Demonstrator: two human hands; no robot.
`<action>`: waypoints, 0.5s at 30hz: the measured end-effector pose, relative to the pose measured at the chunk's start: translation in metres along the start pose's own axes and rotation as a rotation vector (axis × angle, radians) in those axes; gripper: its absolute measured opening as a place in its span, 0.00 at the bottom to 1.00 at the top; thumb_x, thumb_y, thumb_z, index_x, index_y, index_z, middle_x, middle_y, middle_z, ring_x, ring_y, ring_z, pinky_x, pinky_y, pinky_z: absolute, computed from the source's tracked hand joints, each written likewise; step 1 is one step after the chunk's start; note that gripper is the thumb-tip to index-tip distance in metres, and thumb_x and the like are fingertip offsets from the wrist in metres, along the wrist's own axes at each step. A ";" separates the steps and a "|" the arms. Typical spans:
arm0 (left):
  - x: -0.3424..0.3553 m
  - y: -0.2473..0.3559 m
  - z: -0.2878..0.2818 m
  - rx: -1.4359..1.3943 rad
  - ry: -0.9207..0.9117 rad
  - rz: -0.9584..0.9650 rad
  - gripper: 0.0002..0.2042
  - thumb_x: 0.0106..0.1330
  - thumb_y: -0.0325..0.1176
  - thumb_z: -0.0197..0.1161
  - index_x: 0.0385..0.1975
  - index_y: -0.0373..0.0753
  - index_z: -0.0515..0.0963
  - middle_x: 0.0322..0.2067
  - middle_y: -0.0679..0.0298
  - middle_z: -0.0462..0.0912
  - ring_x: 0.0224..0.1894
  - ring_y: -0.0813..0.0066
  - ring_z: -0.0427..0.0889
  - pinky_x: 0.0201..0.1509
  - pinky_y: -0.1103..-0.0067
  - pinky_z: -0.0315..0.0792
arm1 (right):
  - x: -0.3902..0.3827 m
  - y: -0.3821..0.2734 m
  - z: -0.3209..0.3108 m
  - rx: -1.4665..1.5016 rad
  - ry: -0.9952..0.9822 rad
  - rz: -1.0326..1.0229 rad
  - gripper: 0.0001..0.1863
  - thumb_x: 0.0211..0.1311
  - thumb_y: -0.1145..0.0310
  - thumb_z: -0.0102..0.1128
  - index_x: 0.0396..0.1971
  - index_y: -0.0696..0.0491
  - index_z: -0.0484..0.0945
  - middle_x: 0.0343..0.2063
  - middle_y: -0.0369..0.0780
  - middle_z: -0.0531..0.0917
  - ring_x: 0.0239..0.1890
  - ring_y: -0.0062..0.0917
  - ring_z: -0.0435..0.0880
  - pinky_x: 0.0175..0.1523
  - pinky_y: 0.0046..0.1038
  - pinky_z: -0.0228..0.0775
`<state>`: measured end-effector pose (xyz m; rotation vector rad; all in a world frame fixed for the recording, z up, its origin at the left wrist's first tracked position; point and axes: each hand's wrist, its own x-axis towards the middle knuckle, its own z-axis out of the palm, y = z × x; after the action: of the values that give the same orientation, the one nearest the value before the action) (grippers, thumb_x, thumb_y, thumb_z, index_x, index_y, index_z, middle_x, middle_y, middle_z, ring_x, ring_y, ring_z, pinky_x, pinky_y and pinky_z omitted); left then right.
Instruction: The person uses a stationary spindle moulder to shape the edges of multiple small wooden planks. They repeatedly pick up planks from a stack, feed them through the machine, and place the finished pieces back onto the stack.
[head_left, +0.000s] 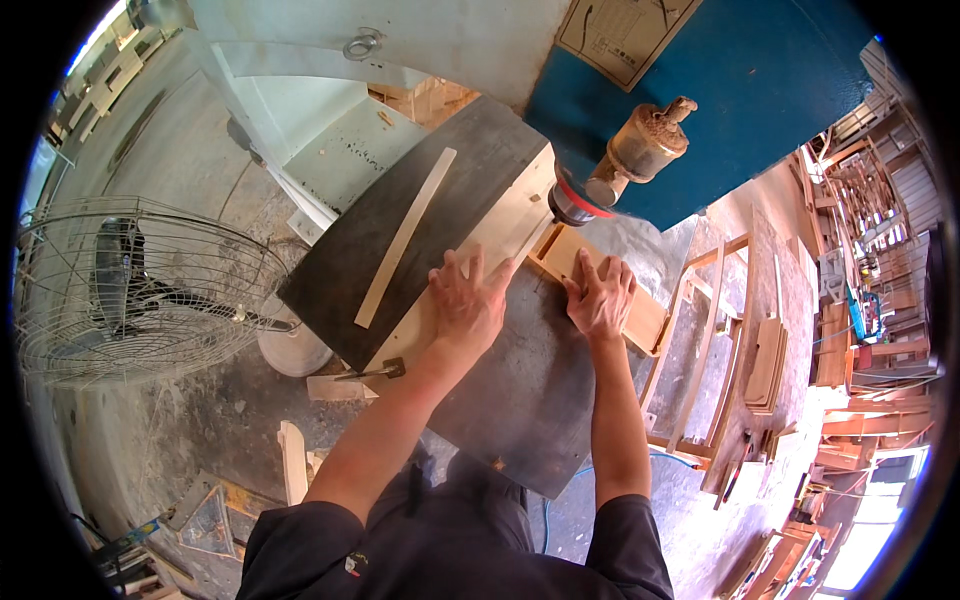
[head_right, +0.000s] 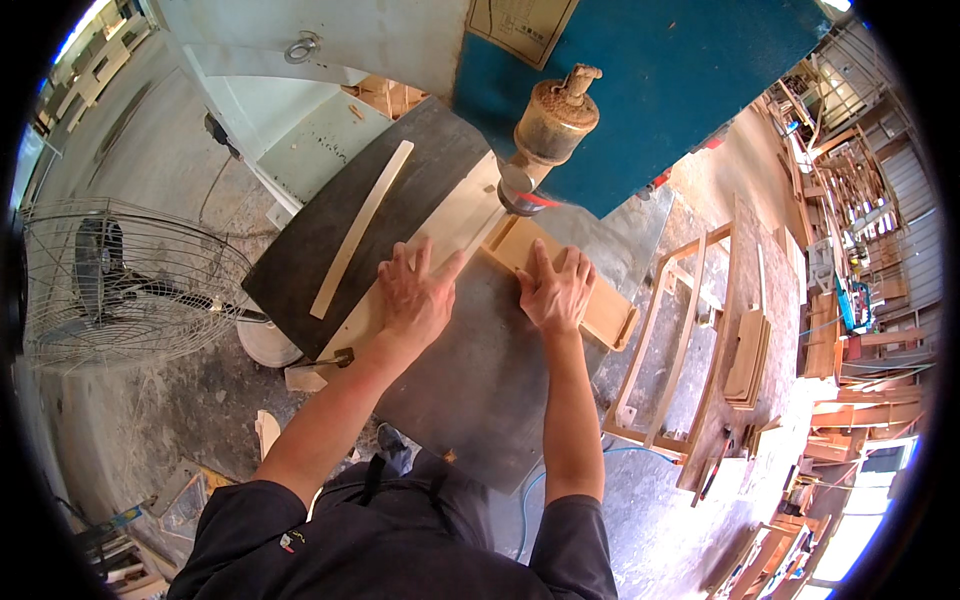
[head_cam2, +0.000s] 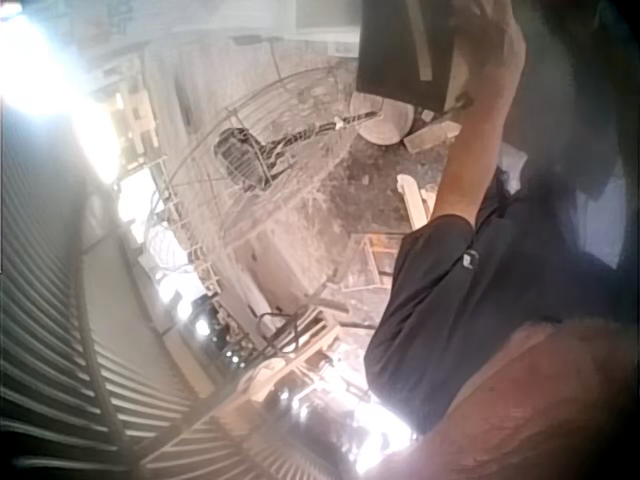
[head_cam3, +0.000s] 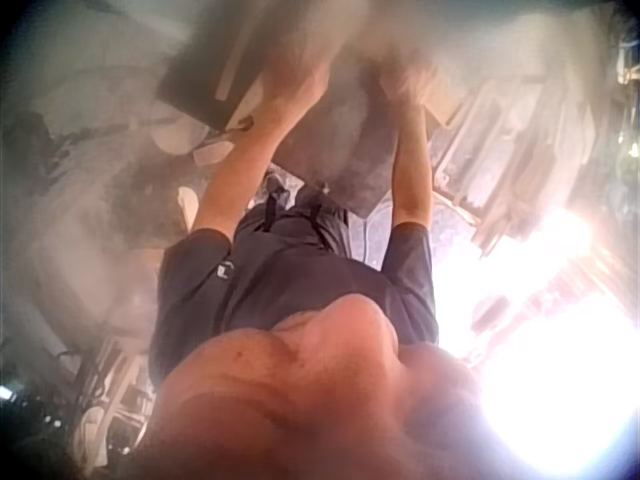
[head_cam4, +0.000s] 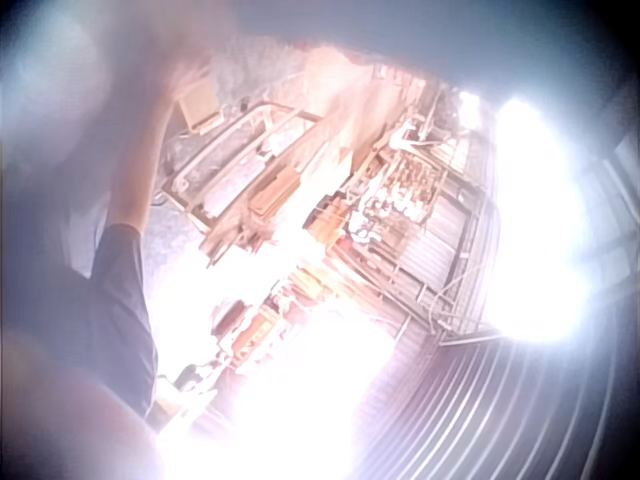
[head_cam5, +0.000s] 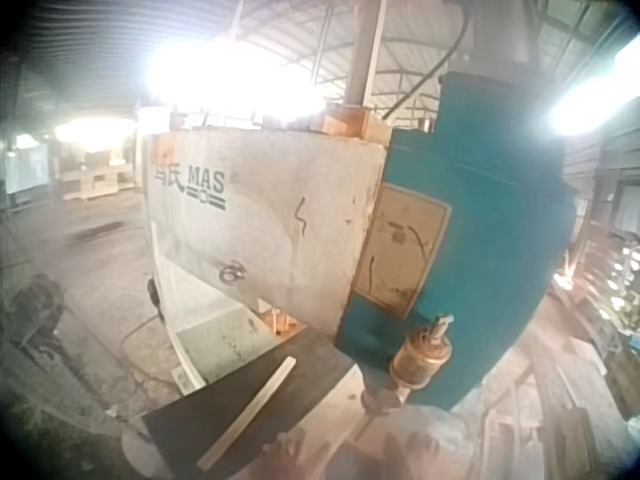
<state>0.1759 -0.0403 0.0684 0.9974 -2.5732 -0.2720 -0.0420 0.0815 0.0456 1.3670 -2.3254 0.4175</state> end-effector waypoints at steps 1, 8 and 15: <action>0.000 0.000 0.001 0.000 0.005 -0.001 0.27 0.69 0.33 0.70 0.68 0.59 0.76 0.69 0.49 0.67 0.70 0.32 0.63 0.66 0.40 0.62 | 0.001 0.000 -0.001 -0.003 0.000 0.000 0.34 0.54 0.54 0.78 0.64 0.39 0.84 0.59 0.51 0.76 0.63 0.49 0.74 0.70 0.52 0.63; 0.004 0.000 0.005 -0.014 0.004 -0.008 0.27 0.69 0.33 0.70 0.68 0.60 0.76 0.70 0.49 0.68 0.70 0.32 0.63 0.65 0.41 0.63 | 0.003 0.003 0.003 0.000 0.020 -0.005 0.35 0.53 0.54 0.79 0.65 0.38 0.84 0.59 0.52 0.77 0.63 0.50 0.74 0.71 0.52 0.62; 0.012 0.002 0.004 0.015 -0.022 -0.001 0.26 0.70 0.34 0.70 0.68 0.58 0.77 0.73 0.49 0.66 0.70 0.31 0.65 0.65 0.40 0.64 | 0.007 0.009 0.006 0.003 0.016 -0.012 0.35 0.53 0.55 0.79 0.65 0.38 0.84 0.59 0.51 0.77 0.62 0.50 0.75 0.70 0.53 0.62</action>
<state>0.1650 -0.0463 0.0687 1.0072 -2.5981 -0.2653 -0.0547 0.0778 0.0437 1.3740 -2.3035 0.4273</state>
